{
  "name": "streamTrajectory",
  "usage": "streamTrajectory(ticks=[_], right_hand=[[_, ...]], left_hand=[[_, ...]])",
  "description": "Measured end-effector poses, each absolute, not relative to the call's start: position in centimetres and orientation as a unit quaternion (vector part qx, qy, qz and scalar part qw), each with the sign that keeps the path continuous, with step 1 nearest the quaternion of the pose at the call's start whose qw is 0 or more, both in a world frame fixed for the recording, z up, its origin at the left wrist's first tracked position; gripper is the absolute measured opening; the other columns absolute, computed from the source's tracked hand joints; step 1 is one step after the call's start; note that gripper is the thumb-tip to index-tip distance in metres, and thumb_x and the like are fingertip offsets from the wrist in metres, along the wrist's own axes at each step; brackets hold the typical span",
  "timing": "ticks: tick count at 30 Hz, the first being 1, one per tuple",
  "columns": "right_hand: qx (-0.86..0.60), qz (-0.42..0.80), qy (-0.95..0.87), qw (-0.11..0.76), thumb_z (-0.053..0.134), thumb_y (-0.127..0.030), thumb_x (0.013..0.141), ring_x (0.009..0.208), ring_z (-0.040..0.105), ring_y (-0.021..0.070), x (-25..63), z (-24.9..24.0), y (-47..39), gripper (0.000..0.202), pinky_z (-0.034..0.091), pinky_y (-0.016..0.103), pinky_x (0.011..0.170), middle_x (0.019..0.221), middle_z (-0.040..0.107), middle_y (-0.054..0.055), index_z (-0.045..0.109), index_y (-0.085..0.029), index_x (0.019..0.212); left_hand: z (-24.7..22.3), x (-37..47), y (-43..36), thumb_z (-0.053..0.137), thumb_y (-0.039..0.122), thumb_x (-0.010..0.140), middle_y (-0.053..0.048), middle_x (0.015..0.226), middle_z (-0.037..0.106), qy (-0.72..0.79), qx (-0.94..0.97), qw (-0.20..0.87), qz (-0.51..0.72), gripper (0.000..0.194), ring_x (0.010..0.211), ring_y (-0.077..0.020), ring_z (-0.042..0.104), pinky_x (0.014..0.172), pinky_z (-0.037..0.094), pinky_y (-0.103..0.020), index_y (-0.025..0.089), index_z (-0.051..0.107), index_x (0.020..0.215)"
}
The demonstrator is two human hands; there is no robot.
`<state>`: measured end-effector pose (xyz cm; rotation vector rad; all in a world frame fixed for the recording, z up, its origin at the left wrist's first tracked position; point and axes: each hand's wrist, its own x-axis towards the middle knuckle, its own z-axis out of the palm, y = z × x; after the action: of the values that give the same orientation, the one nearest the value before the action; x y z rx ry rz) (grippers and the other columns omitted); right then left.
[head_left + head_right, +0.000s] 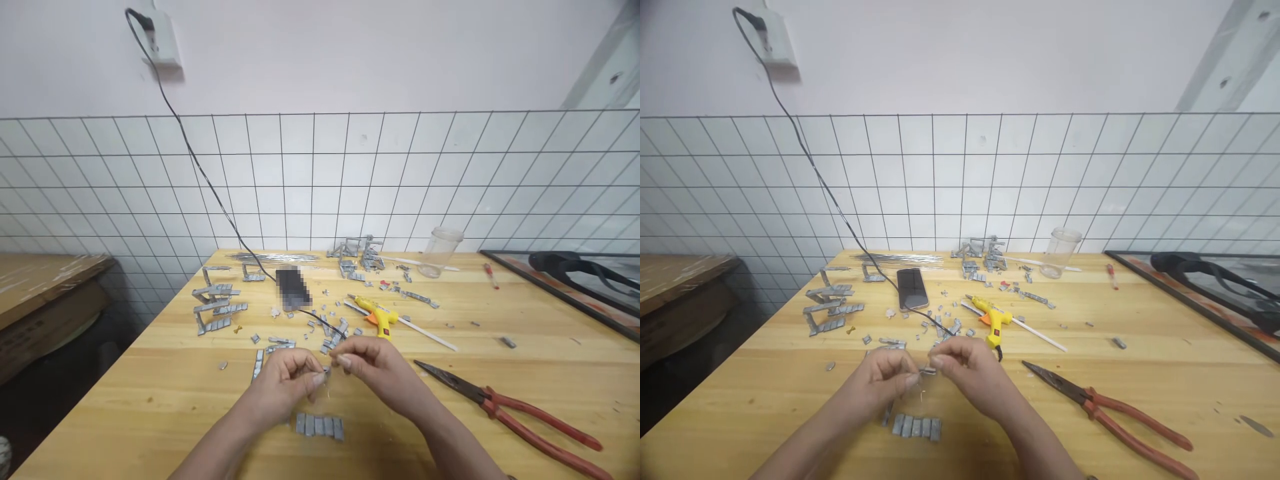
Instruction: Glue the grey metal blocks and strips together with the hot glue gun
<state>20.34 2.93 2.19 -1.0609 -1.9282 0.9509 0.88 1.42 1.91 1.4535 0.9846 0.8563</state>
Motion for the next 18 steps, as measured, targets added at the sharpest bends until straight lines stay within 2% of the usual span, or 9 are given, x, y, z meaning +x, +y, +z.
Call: streamTrajectory(ticks=[3, 8, 10, 15, 18], right_hand=[[-0.395, 0.379, -0.74, 0.391, 0.057, -0.03, 0.084, 0.082, 0.065, 0.0206, 20.8, 2.6, 3.0, 0.019, 0.052, 0.033, 0.073, 0.087, 0.071, 0.008, 0.069, -0.016, 0.089], [-0.356, 0.359, -0.757, 0.413, 0.061, -0.019, 0.079, 0.076, 0.062, 0.0192, 20.6, 2.7, 2.7, 0.012, 0.051, 0.034, 0.072, 0.084, 0.069, 0.006, 0.069, -0.019, 0.088], [-0.318, 0.327, -0.778, 0.432, 0.06, -0.015, 0.08, 0.077, 0.061, 0.0181, 20.5, 2.7, 2.6, 0.019, 0.051, 0.033, 0.072, 0.089, 0.067, 0.006, 0.067, -0.021, 0.097], [-0.256, 0.225, -0.838, 0.427, 0.059, -0.01, 0.083, 0.098, 0.058, 0.0197, 20.3, 2.4, 2.3, 0.035, 0.048, 0.035, 0.084, 0.105, 0.062, 0.006, 0.061, -0.029, 0.113], [-0.25, 0.132, -0.87, 0.404, 0.056, -0.011, 0.086, 0.088, 0.057, 0.0188, 20.1, 2.2, 2.2, 0.032, 0.049, 0.033, 0.074, 0.104, 0.059, 0.007, 0.063, -0.03, 0.11]], left_hand=[[1.9, 0.8, 1.6, 0.071, 0.042, 0.067, 0.002, 0.05, 0.053, 0.397, 0.558, 0.623, 0.379, 0.031, 0.046, -0.0092, 0.044, 0.047, 0.033, -0.02, 0.014, 0.06, 0.063], [1.9, 0.7, 1.8, 0.077, 0.043, 0.062, 0.003, 0.045, 0.052, 0.37, 0.52, 0.656, 0.403, 0.034, 0.043, -0.0069, 0.04, 0.044, 0.027, -0.019, 0.013, 0.061, 0.061], [1.8, 0.6, 1.9, 0.079, 0.043, 0.061, 0.003, 0.044, 0.052, 0.357, 0.501, 0.678, 0.402, 0.035, 0.041, -0.0059, 0.038, 0.043, 0.023, -0.019, 0.013, 0.061, 0.061], [1.2, 0.5, 2.1, 0.081, 0.042, 0.057, 0.005, 0.037, 0.048, 0.331, 0.457, 0.734, 0.378, 0.036, 0.035, -0.0041, 0.032, 0.04, 0.014, -0.02, 0.013, 0.059, 0.058], [0.8, 0.6, 2.2, 0.081, 0.043, 0.054, 0.005, 0.036, 0.049, 0.321, 0.449, 0.751, 0.362, 0.038, 0.032, -0.0042, 0.032, 0.038, 0.014, -0.021, 0.014, 0.058, 0.056]])
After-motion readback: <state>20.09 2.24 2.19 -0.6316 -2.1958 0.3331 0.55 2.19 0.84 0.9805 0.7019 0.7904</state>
